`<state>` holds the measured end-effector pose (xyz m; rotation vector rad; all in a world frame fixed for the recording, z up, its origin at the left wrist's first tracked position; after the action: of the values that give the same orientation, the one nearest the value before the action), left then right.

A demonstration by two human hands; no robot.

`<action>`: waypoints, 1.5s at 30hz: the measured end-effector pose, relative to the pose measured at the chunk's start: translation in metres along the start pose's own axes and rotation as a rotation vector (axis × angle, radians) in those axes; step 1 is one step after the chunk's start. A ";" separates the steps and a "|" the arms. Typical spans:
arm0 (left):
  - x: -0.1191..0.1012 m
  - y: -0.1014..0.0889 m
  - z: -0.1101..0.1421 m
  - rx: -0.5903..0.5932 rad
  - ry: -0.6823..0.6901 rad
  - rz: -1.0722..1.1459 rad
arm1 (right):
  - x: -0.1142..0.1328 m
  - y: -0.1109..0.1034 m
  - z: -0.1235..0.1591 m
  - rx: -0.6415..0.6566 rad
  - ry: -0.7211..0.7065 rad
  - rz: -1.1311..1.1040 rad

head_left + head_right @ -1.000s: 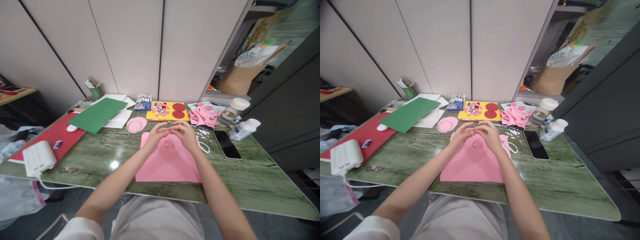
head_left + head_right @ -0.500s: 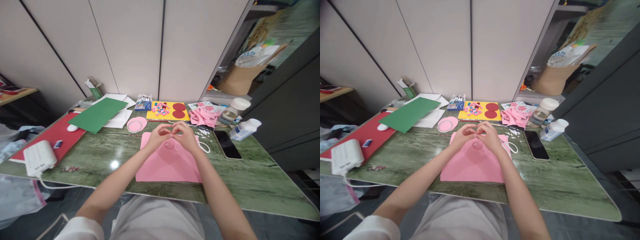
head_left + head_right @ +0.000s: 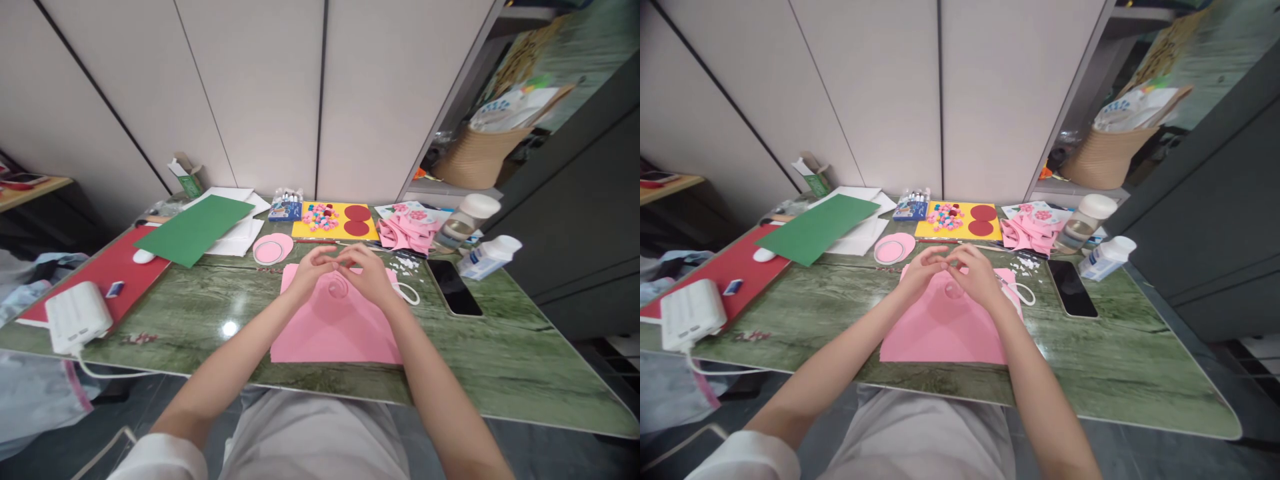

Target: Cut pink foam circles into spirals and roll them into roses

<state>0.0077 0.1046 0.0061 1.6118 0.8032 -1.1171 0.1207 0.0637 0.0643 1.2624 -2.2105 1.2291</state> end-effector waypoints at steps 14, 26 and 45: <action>-0.016 0.008 0.006 -0.009 0.059 -0.104 | -0.010 -0.007 -0.001 -0.114 0.042 -0.077; -0.016 0.017 0.009 0.117 0.071 -0.123 | -0.004 -0.014 -0.004 -0.055 0.033 -0.111; -0.006 0.017 0.010 0.096 -0.046 0.068 | 0.009 -0.010 -0.001 -0.032 -0.043 -0.007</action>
<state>0.0175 0.0901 0.0170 1.6746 0.6683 -1.1550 0.1234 0.0573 0.0754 1.2945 -2.2448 1.1707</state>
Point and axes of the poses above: each hand's wrist, its own z-axis away from the middle knuckle, its own y-axis out of the palm, x = y × z, the point moved 7 cm from there along -z, towards the middle knuckle, and after that the axes turned 5 degrees about -x, right-handed, at the moved point
